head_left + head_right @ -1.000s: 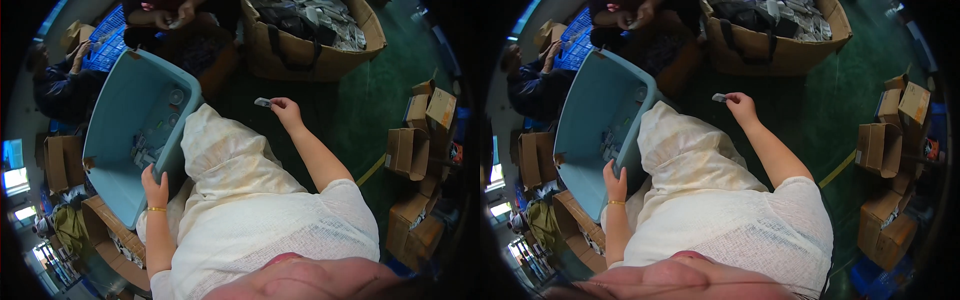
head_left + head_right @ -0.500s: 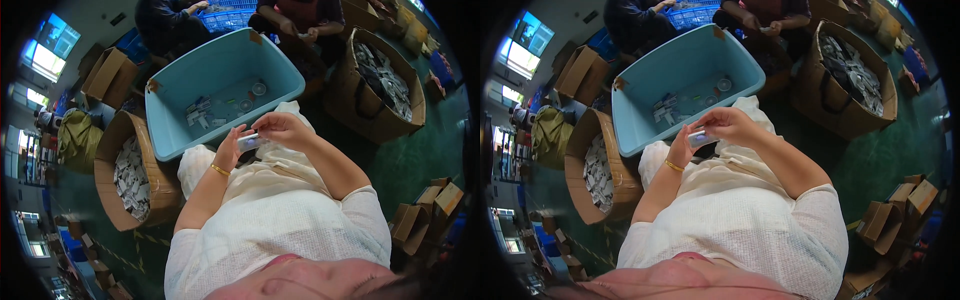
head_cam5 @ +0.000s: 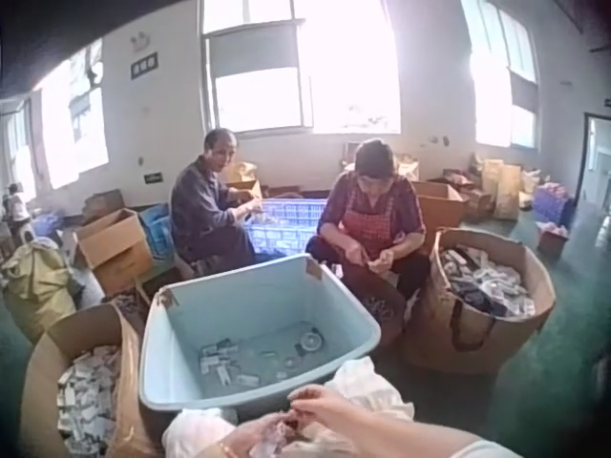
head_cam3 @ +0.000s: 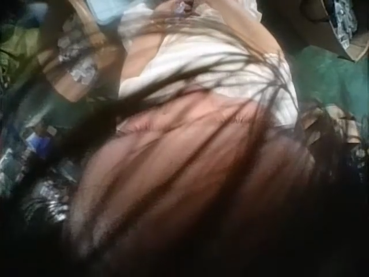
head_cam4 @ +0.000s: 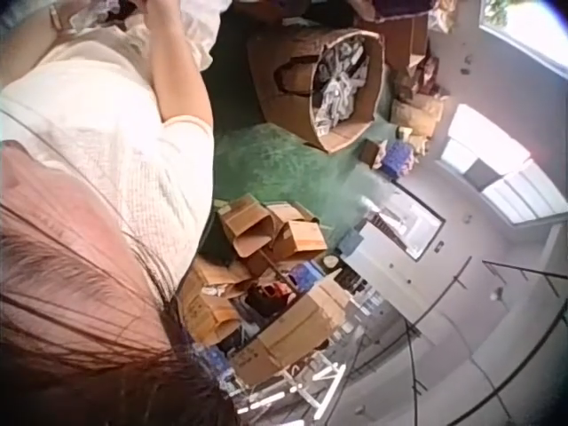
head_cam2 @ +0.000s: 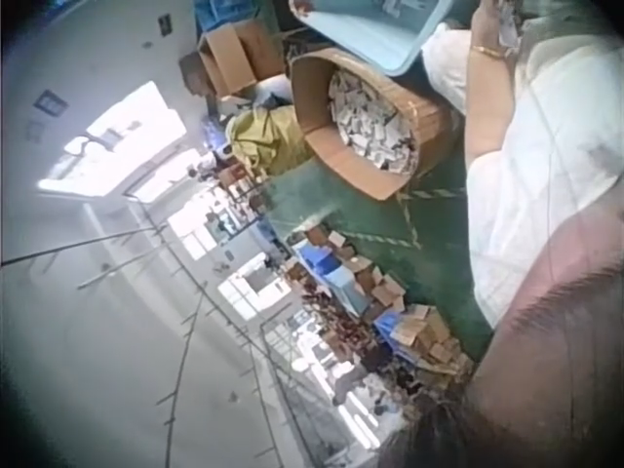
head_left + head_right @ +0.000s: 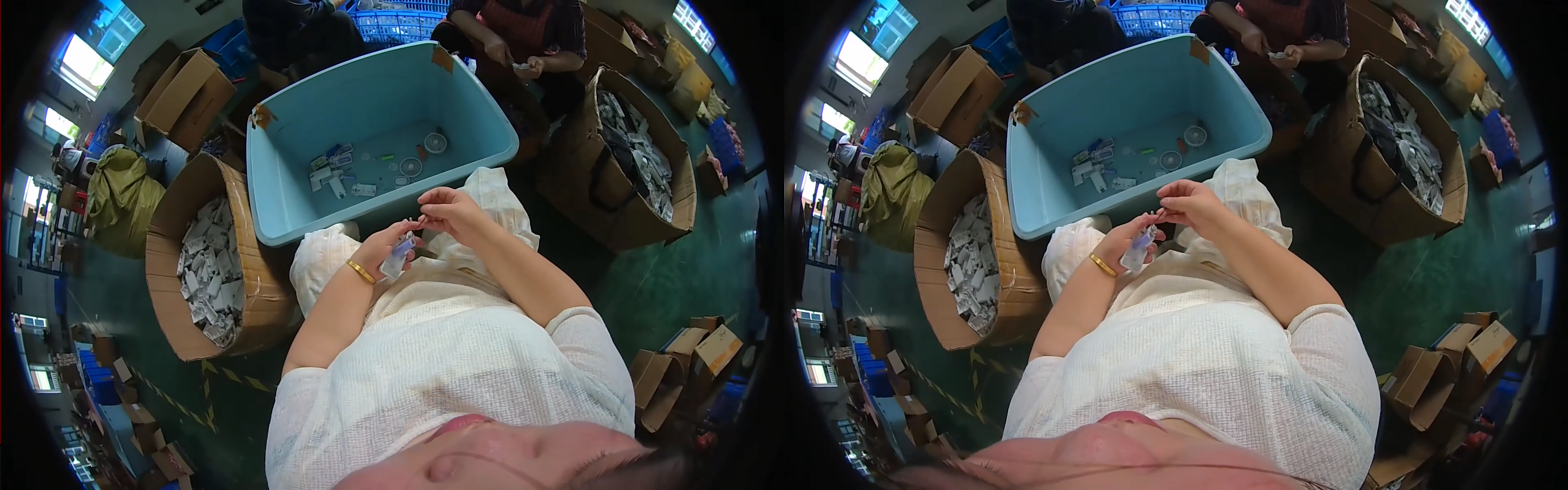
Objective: The person sorts small electronic components by hand, placing them into various plastic bins and cardboard boxes.
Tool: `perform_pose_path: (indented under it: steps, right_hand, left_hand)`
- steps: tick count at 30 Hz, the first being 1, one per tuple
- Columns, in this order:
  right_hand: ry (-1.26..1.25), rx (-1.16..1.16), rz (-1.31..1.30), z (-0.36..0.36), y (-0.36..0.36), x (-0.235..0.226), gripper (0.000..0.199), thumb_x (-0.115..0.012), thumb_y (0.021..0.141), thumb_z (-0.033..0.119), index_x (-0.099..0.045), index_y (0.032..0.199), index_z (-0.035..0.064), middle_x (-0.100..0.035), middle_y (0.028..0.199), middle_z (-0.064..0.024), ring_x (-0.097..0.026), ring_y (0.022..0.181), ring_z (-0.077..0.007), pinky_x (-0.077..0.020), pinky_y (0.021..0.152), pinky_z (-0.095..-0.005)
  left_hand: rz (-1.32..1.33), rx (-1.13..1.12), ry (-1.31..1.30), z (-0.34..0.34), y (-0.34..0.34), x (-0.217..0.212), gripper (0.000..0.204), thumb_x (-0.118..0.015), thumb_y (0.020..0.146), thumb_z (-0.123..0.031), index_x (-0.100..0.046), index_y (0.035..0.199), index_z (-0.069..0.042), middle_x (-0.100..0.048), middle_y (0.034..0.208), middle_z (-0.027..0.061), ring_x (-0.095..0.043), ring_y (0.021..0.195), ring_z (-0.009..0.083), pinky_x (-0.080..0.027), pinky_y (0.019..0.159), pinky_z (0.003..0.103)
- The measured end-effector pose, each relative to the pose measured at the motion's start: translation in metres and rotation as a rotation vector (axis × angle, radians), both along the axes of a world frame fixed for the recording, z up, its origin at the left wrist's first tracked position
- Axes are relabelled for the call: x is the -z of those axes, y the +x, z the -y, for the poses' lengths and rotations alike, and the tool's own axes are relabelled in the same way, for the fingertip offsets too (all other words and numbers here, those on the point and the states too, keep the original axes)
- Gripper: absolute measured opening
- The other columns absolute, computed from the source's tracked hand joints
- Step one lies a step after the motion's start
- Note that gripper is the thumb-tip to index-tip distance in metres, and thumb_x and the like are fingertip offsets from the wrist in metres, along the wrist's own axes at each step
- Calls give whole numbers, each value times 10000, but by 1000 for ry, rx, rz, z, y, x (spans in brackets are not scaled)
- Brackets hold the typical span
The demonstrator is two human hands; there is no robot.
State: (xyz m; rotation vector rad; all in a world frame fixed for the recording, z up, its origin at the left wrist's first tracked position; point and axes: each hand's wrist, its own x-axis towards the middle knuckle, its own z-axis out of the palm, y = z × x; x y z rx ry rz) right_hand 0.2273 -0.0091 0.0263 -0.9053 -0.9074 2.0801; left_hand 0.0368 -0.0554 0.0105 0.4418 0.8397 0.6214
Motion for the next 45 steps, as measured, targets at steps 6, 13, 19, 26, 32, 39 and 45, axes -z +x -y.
perform_pose_path:
  steps: [6, 13, 19, 26, 32, 39, 45]
  right_hand:
    - [-76, 147, -31, -9, 17, 12, 80, -584, 801, 4, -548, 849, 56, -593, 797, -63, -622, 762, -181, -510, 678, -261]
    - [-68, 203, 17, -8, 19, 15, 69, -565, 815, 1, -547, 857, 53, -588, 826, -63, -615, 763, -172, -505, 697, -250]
    - [1346, 110, 723, 24, -4, 3, 299, -643, 687, 44, -589, 972, 115, -556, 994, -81, -478, 1003, -289, -394, 864, -395]
    - [1395, -178, 978, 37, -13, 18, 261, -691, 686, 189, -615, 929, 133, -597, 948, -50, -521, 936, -228, -357, 846, -381]
    - [1574, -78, 932, 34, -10, 15, 148, -686, 680, 226, -645, 795, 141, -613, 782, -8, -552, 786, -192, -361, 782, -366]
    - [1507, -29, 901, 32, -3, 17, 117, -671, 708, 228, -655, 783, 140, -600, 732, -15, -544, 768, -188, -356, 775, -359]
    - [1411, -73, 905, 34, 3, 15, 114, -658, 722, 207, -660, 804, 128, -600, 740, -20, -550, 783, -197, -358, 775, -360]
  left_hand:
    - [63, -15, -42, -4, -3, -2, 332, -380, 938, -353, -528, 1076, -89, -569, 829, 53, -540, 577, 110, -492, 504, 271]
    - [78, -113, 16, -8, -2, 8, 335, -398, 931, -352, -518, 1051, -63, -560, 826, 66, -551, 580, 126, -503, 500, 284]
    - [-50, -301, -24, -7, 4, 10, 313, -411, 927, -331, -529, 977, -45, -577, 848, 81, -588, 651, 178, -511, 517, 299]
    - [-38, -270, 27, -5, 12, 27, 299, -432, 923, -318, -545, 929, -41, -579, 860, 75, -577, 767, 176, -498, 647, 304]
    - [-349, -255, 208, -5, 15, 22, 297, -428, 922, -332, -547, 951, -62, -580, 822, 59, -581, 653, 149, -485, 452, 278]
    - [-283, -113, 159, -6, 10, 16, 298, -425, 921, -331, -554, 945, -63, -578, 779, 57, -561, 592, 145, -460, 435, 270]
    - [-286, -106, 113, -5, 11, 15, 310, -429, 919, -343, -555, 937, -61, -574, 750, 55, -546, 557, 146, -456, 438, 271]
